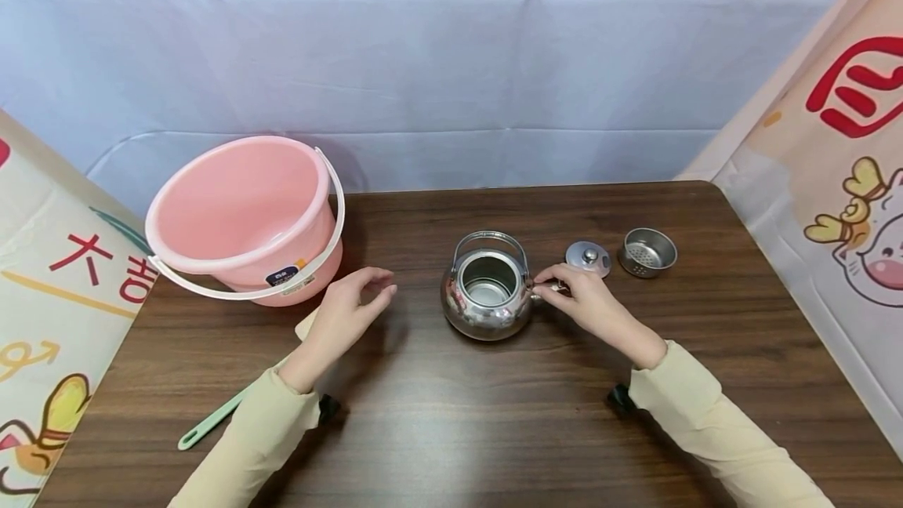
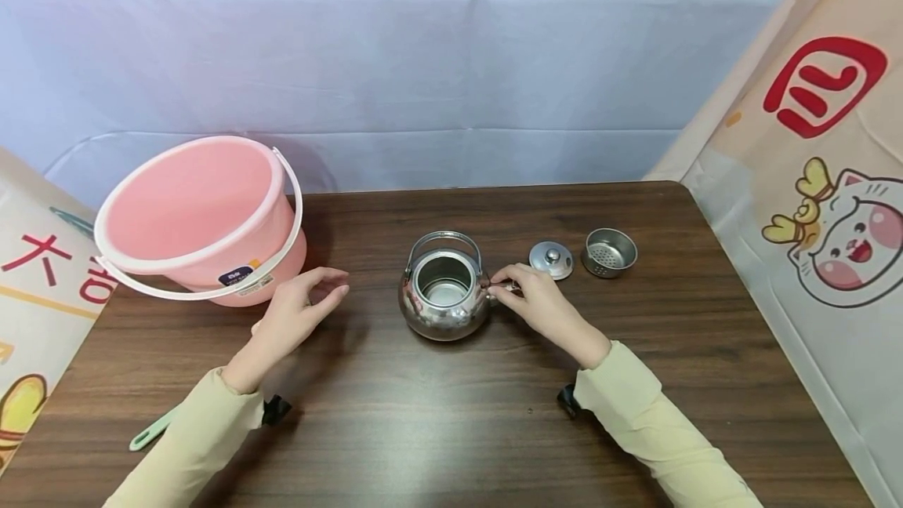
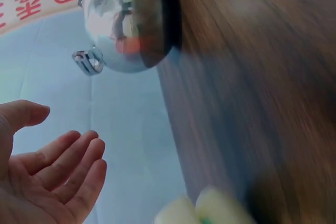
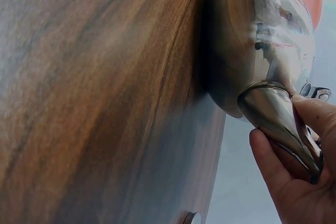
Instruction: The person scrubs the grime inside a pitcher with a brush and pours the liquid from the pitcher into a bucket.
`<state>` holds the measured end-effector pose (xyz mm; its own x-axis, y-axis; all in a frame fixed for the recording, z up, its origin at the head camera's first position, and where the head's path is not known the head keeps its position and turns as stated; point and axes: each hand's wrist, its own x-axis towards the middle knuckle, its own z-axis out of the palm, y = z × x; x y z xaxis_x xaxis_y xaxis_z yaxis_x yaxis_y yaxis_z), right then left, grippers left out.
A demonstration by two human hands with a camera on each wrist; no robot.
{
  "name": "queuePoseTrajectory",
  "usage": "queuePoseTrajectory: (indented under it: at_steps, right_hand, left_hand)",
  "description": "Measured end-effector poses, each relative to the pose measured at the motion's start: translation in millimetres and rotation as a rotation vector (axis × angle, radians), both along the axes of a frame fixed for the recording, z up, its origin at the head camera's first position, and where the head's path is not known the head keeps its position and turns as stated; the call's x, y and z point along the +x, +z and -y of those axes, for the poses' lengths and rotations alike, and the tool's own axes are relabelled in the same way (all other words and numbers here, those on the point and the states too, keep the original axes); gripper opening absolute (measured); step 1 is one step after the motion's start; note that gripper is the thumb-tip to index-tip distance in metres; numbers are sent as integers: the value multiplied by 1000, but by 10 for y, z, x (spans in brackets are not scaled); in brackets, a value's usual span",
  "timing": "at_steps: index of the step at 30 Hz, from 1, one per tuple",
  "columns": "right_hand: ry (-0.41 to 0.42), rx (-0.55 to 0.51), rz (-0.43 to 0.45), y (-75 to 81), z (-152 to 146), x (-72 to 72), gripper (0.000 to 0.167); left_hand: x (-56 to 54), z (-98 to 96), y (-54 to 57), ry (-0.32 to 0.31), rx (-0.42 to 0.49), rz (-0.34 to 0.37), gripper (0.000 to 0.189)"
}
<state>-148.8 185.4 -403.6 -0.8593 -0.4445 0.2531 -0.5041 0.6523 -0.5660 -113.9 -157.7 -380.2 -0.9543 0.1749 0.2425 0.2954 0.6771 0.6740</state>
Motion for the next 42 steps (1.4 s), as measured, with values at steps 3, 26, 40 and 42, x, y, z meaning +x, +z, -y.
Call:
queuePoseTrajectory:
  at_steps: [3, 26, 40, 42]
  right_hand:
    - [0, -1, -6, -6, 0, -3, 11]
    - [-45, -16, 99, 10, -12, 4, 14]
    - [-96, -176, 302, 31, 29, 22, 23]
    - [-101, -191, 324, 30, 27, 24, 23]
  left_hand:
    - [-51, -74, -14, 5, 62, 49, 24]
    - [-276, -535, -125, 2, 288, 386, 42]
    - [-287, -764, -177, -18, 559, 605, 47]
    - [-281, -775, -169, -21, 543, 621, 50]
